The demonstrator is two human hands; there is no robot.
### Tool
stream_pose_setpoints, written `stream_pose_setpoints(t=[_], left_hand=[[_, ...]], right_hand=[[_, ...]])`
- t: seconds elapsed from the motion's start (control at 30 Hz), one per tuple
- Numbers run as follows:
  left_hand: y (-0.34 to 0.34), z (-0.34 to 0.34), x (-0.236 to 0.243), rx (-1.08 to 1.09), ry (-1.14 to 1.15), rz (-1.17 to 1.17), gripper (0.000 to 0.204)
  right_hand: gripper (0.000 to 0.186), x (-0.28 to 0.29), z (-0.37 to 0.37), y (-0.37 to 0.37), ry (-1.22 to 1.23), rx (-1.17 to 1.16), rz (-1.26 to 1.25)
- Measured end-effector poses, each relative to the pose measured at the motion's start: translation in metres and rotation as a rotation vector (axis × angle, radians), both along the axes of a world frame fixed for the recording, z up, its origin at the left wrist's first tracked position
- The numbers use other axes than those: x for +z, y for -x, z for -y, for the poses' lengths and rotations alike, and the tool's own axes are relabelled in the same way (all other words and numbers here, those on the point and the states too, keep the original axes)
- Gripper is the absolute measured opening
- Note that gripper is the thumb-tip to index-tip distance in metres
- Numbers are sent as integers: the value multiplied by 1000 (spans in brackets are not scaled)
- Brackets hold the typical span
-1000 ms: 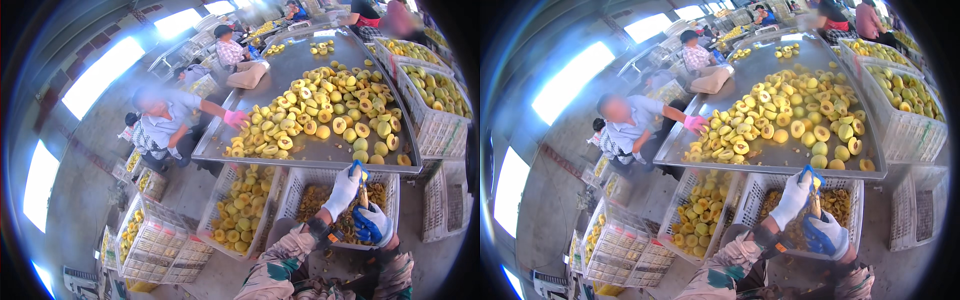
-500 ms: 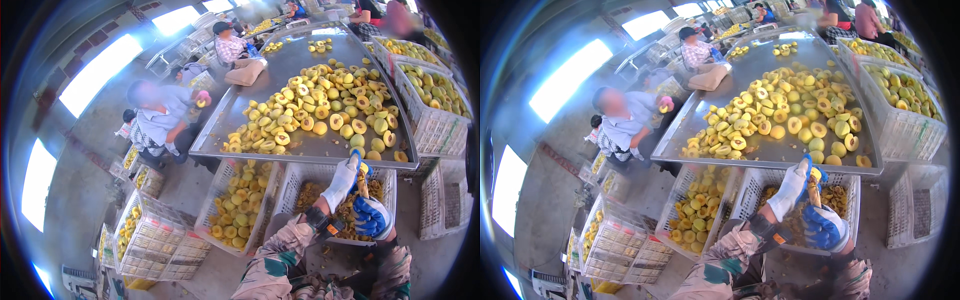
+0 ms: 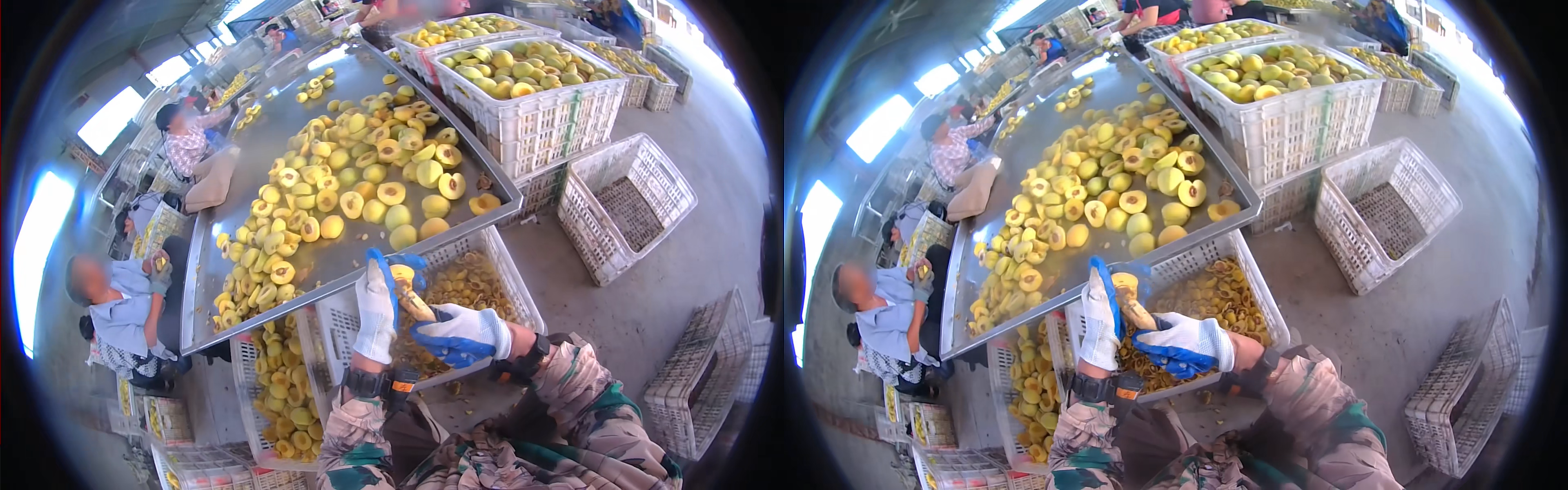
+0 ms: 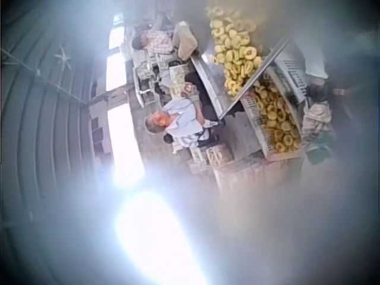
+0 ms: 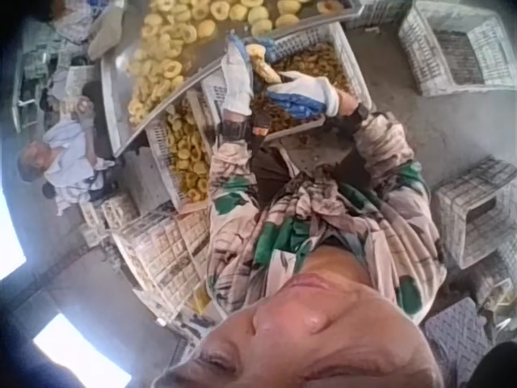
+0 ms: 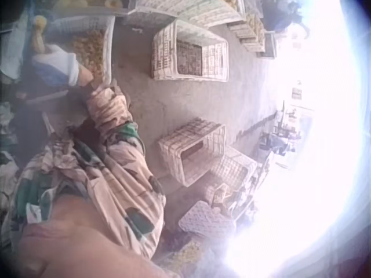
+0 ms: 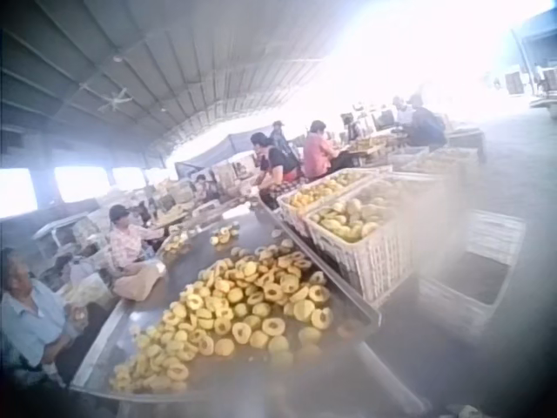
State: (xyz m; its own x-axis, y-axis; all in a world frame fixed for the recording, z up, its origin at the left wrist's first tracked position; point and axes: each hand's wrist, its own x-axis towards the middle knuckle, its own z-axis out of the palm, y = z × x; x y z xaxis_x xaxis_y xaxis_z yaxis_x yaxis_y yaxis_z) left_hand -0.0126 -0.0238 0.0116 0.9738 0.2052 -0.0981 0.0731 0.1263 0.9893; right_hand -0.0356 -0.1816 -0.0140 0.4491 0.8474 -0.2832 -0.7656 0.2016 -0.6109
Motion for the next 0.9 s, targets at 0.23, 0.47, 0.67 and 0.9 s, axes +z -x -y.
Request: stream_pose_setpoints(t=[0.23, 0.47, 0.67, 0.9], left_hand=[[-16, -2, -15, -147, 477, -126, 52], [22, -91, -11, 378, -504, 146, 43], [131, -237, 2, 671, -1058, -221, 51], [177, -287, 27, 989, -1637, -559, 58]], right_hand=[[20, 2, 13, 2, -155, 69, -536], [17, 5, 23, -9, -73, -4, -234], [18, 4, 26, -6, 34, -101, -147], [18, 23, 16, -4, 27, -214, -22]])
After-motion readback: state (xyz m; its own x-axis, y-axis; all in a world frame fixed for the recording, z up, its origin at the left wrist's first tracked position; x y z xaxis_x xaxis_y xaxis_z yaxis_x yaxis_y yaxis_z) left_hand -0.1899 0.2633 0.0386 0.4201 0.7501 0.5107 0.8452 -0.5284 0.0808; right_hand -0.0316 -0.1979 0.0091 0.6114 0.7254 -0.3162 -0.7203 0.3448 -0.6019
